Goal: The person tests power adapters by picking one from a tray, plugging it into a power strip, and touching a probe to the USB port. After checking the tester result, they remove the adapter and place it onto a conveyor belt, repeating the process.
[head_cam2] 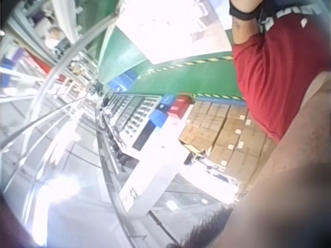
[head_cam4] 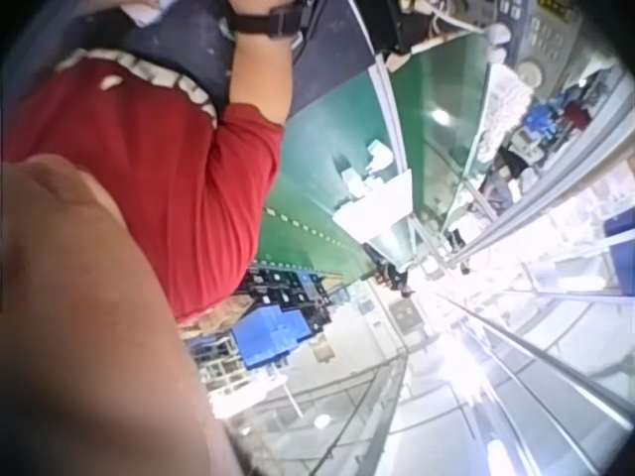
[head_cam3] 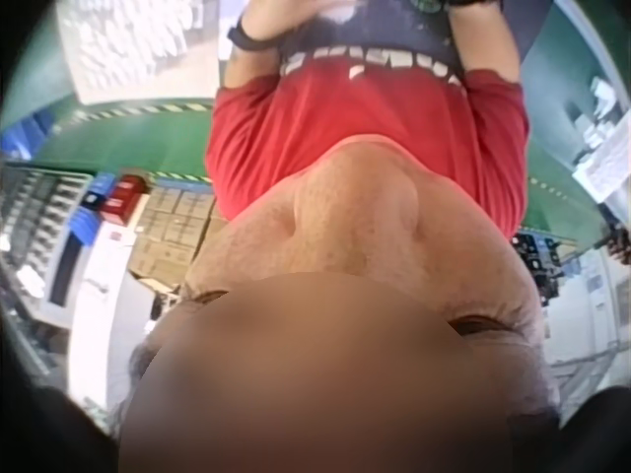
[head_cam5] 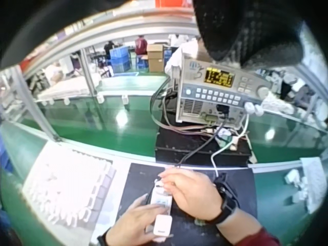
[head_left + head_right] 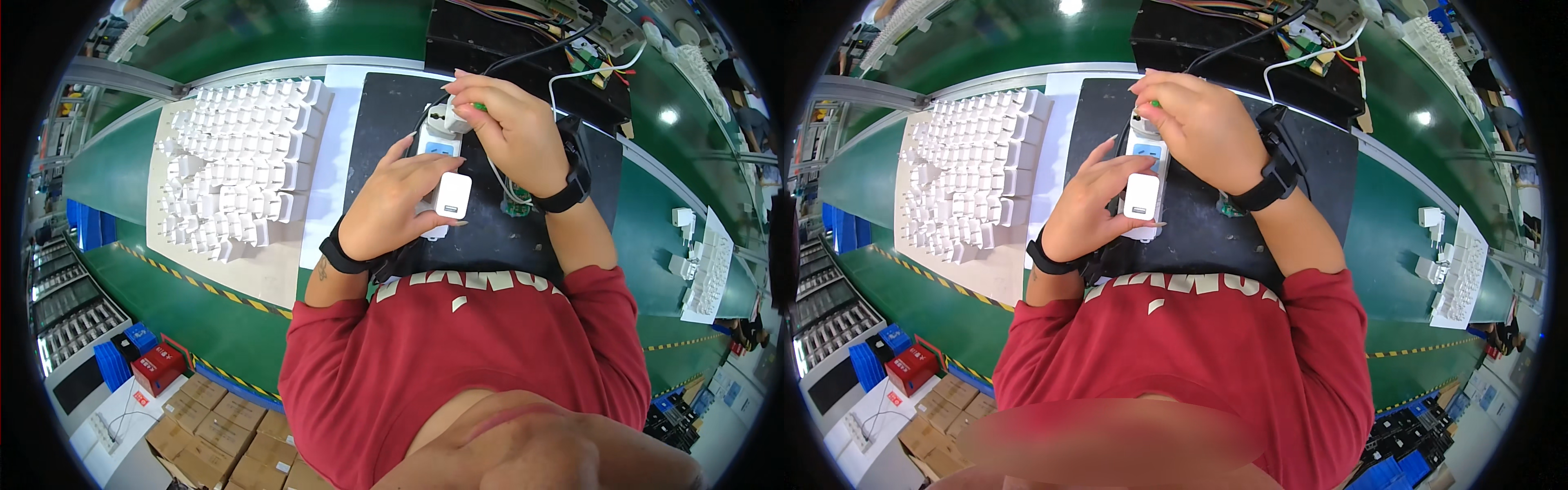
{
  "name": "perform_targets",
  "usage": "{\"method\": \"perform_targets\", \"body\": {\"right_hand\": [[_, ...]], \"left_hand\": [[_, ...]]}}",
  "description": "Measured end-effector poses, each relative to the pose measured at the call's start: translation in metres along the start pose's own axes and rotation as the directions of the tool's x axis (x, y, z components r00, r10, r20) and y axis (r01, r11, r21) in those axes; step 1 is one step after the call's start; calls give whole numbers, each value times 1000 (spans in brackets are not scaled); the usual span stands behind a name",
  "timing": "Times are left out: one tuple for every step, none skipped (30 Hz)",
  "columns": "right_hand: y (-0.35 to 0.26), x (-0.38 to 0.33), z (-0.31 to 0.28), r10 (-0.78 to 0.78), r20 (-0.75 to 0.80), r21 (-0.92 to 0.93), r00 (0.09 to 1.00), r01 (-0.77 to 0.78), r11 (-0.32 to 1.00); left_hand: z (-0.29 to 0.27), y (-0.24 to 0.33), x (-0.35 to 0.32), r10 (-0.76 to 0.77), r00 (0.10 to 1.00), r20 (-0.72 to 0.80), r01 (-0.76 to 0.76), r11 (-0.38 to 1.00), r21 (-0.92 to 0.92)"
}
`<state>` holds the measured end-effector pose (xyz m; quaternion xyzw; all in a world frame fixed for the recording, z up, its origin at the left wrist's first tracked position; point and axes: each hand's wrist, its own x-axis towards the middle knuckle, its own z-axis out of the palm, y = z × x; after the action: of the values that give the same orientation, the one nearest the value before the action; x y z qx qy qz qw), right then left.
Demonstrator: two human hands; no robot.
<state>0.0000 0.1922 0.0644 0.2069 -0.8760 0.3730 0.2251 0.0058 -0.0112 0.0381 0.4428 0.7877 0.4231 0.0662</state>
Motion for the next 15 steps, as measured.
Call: {"method": "perform_targets", "body": {"right_hand": [[0,0,-2,15,28,4,1000,-15,1000],[0,1,-4,28,57,8,998,-29,1000],[0,2,-6,35,70,26,997,-37,999],[0,4,-8,39,84,44,996,-43,998],[0,6,-10,43,101,65,994,-50,997],[0,7,-12,59,130,58,990,-67,996],[-1,9,-13,69,154,62,986,-79,995],[-1,10,-13,80,177,64,981,-92,994],[-1,11,-14,75,193,65,978,-89,994],[-2,12,-13,84,189,71,978,-99,993],[-2,13,-12,80,182,68,980,-93,993],[-2,13,-11,76,176,63,982,-88,994],[-3,13,-10,104,176,49,979,-114,992],[-3,11,-9,61,168,5,984,-62,998],[-4,10,-8,48,166,-47,985,-41,998]], "left_hand": [[0,0,0,9,1000,3,-9,1000,-3],[0,0,0,18,1000,5,-18,1000,-5],[0,0,0,24,1000,8,-24,1000,-7],[1,0,0,22,1000,6,-22,1000,-3],[1,0,0,16,1000,4,-16,1000,1],[1,0,0,9,1000,3,-9,1000,3],[1,0,0,5,1000,2,-5,1000,-8],[0,0,0,2,1000,3,-2,1000,-21],[0,0,1,10,1000,-7,-10,999,-42],[0,0,1,1,1000,6,-1,1000,-24],[-1,0,1,-2,1000,13,3,1000,-16],[-1,-1,1,-1,1000,18,2,1000,-18],[-2,-1,2,-6,1000,23,6,1000,-6],[-2,-1,1,-8,1000,26,8,1000,-5],[-1,-1,1,0,1000,21,0,1000,-7]]}}
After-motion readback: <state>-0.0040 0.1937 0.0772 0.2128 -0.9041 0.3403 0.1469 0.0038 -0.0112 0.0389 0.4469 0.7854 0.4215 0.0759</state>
